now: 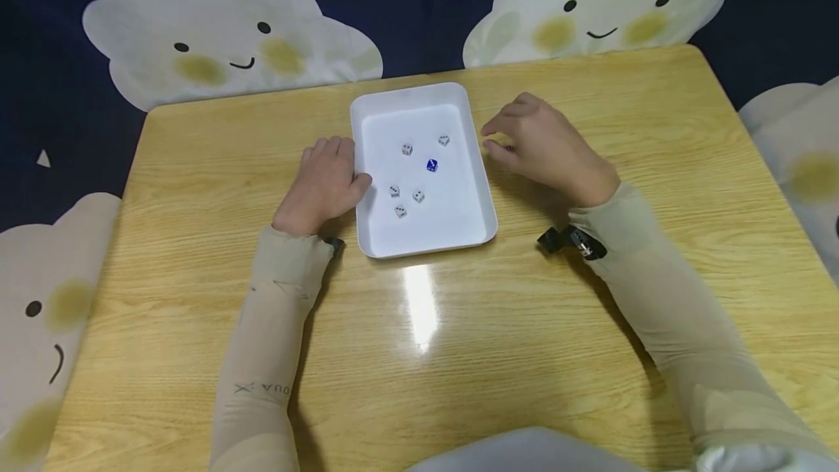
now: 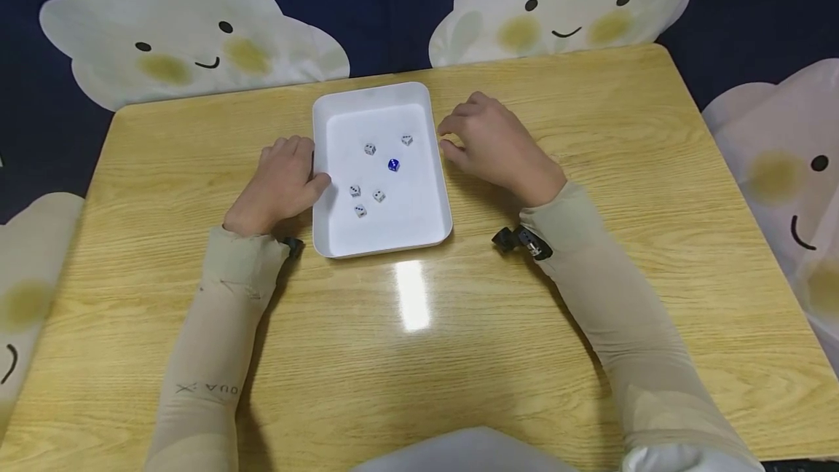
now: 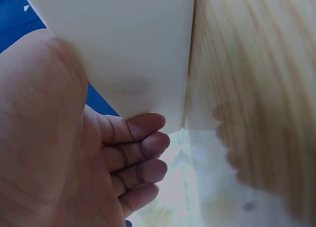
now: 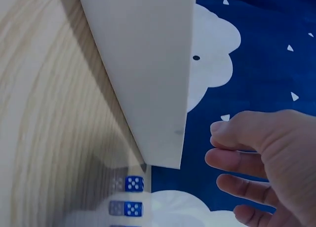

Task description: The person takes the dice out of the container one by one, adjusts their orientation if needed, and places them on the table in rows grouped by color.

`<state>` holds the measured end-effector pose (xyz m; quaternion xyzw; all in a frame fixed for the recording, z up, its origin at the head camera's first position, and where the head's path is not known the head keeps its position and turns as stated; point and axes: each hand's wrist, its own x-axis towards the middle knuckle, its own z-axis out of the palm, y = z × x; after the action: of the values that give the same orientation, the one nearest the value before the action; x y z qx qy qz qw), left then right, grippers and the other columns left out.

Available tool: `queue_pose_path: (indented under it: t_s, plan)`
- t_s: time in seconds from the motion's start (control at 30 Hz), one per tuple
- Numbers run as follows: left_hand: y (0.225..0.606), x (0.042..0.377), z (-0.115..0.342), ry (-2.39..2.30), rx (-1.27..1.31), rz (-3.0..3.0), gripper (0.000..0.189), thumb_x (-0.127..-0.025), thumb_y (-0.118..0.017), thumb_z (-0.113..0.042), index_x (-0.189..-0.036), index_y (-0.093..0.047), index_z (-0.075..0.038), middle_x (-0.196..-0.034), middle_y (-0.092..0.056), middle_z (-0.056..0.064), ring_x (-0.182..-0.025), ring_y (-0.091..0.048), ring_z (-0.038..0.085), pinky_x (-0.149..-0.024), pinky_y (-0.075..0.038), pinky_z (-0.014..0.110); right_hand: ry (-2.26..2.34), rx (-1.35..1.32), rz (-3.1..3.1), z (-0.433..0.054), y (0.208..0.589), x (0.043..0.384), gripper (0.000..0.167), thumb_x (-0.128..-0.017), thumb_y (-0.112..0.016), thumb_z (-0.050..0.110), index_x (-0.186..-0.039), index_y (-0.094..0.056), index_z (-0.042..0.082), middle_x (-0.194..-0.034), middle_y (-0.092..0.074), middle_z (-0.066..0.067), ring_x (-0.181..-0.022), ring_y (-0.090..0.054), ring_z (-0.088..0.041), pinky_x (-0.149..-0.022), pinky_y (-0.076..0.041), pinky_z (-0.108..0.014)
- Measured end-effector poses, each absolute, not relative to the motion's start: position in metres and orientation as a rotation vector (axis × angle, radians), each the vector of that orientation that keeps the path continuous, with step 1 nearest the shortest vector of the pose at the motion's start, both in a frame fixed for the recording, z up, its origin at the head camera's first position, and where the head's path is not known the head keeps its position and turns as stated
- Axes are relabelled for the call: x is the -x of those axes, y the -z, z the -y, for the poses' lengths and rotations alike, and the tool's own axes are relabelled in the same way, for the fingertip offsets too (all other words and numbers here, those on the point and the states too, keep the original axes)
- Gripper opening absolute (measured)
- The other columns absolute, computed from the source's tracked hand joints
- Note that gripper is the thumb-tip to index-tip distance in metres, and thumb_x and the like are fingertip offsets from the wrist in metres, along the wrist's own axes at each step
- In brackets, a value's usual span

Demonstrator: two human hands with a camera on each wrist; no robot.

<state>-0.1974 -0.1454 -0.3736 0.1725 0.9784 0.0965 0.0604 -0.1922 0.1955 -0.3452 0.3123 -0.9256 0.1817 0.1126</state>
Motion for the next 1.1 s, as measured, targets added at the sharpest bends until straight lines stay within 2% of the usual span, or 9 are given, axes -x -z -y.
queue_pose_path:
  t_s: [0.43,0.8,1.1]
  plan:
    - [0.373,0.198,0.145,-0.297,-0.520,-2.966,0.037,-0.093,-0.042,-0.031,-0.107,-0.051,0.002,-0.101,-0.051,0.017,-0.095,-0.044,0.035,-0.087,-0.036,0.047,-0.453,-1.137,2.683,-0.161,0.350,0.195,0.023,-0.093,-0.071,0.017,-0.108,-0.077,0.000,-0.104,-0.078,-0.017,-0.096,-0.064,-0.038,-0.093,-0.050,-0.048]
    - [0.372,0.199,0.144,-0.300,-0.525,-2.963,0.034,-0.094,-0.044,-0.031,-0.105,-0.051,0.000,-0.100,-0.051,0.016,-0.096,-0.045,0.035,-0.089,-0.037,0.047,-0.377,-1.211,2.783,-0.143,0.356,0.208,0.023,-0.093,-0.070,0.018,-0.109,-0.077,0.003,-0.104,-0.079,-0.014,-0.096,-0.066,-0.035,-0.092,-0.051,-0.047]
    - [0.373,0.199,0.145,-0.314,-0.513,-2.955,0.039,-0.094,-0.044,-0.031,-0.111,-0.051,0.003,-0.103,-0.052,0.017,-0.098,-0.044,0.035,-0.090,-0.037,0.047,-0.425,-1.228,2.815,-0.133,0.364,0.212,0.027,-0.094,-0.071,0.020,-0.114,-0.076,0.003,-0.108,-0.077,-0.017,-0.100,-0.067,-0.036,-0.095,-0.051,-0.048]
